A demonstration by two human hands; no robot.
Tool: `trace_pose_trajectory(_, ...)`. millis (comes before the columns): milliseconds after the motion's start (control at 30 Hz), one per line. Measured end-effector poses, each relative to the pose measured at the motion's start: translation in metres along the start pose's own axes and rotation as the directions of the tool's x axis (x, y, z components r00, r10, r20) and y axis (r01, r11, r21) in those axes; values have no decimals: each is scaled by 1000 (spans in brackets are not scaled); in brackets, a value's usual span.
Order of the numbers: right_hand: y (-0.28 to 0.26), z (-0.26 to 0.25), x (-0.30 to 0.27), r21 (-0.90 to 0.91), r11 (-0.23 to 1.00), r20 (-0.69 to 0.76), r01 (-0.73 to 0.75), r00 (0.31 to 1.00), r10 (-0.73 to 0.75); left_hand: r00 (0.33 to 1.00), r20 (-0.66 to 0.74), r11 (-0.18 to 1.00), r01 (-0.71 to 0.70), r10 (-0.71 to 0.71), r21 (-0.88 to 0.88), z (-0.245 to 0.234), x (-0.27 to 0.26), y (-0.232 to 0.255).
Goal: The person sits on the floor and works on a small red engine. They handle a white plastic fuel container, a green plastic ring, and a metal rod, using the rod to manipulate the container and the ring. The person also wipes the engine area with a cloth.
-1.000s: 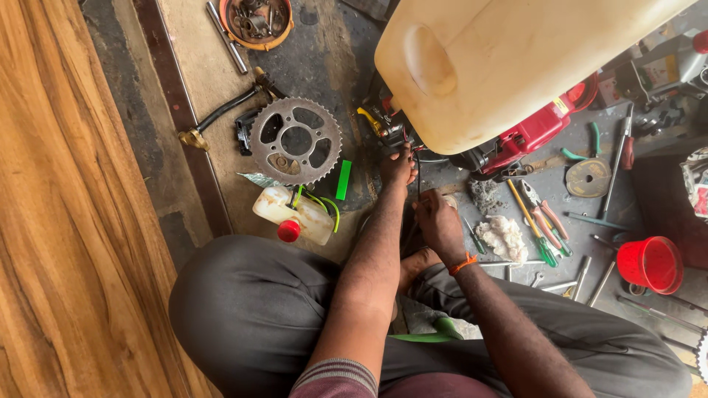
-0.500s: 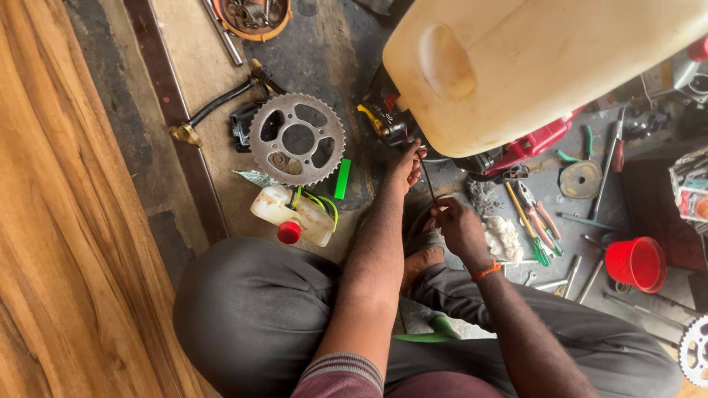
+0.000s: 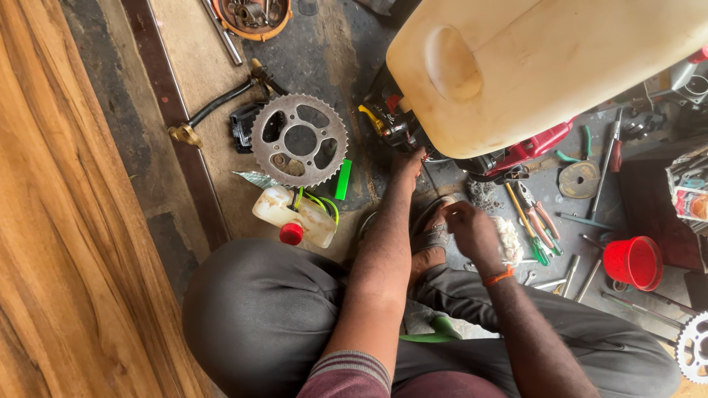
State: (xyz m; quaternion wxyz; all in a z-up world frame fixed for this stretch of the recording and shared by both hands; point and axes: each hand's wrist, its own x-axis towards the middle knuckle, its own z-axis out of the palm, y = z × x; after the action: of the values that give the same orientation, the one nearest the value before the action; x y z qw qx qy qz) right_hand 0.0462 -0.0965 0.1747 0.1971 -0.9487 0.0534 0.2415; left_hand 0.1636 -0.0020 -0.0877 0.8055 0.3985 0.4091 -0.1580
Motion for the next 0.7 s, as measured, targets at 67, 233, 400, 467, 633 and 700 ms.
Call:
trace_pose_trajectory(67, -5, -13, 1, -30, 990, -176, 139, 974, -142, 995, 31, 994, -100, 99, 42, -1, 2, -6)
trace_pose_trajectory(233, -39, -27, 5, -205, 972, -247, 115, 955, -165, 988, 143, 997, -42, 51, -64, -7, -1, -6)
trace_pose_trajectory(400, -65, -24, -4, -213, 968, -112, 134, 981, -161, 976, 132, 969, 192, -173, -155, -5, -29, 19)
trace_pose_trajectory(467, -64, -21, -12, -132, 972, -209, 197, 953, -221, 959, 210, 932, 244, -191, -267, -10, -41, 24)
trace_pose_trajectory(633, -55, -20, -13, -11, 999, -167, 53, 984, -54, 884, 462, 837, 306, -74, -453, -26, -53, 22)
trace_pose_trajectory(700, -50, -17, -12, -24, 998, -154, 56, 986, -59, 914, 389, 848, 294, -114, -442, -24, -46, 17)
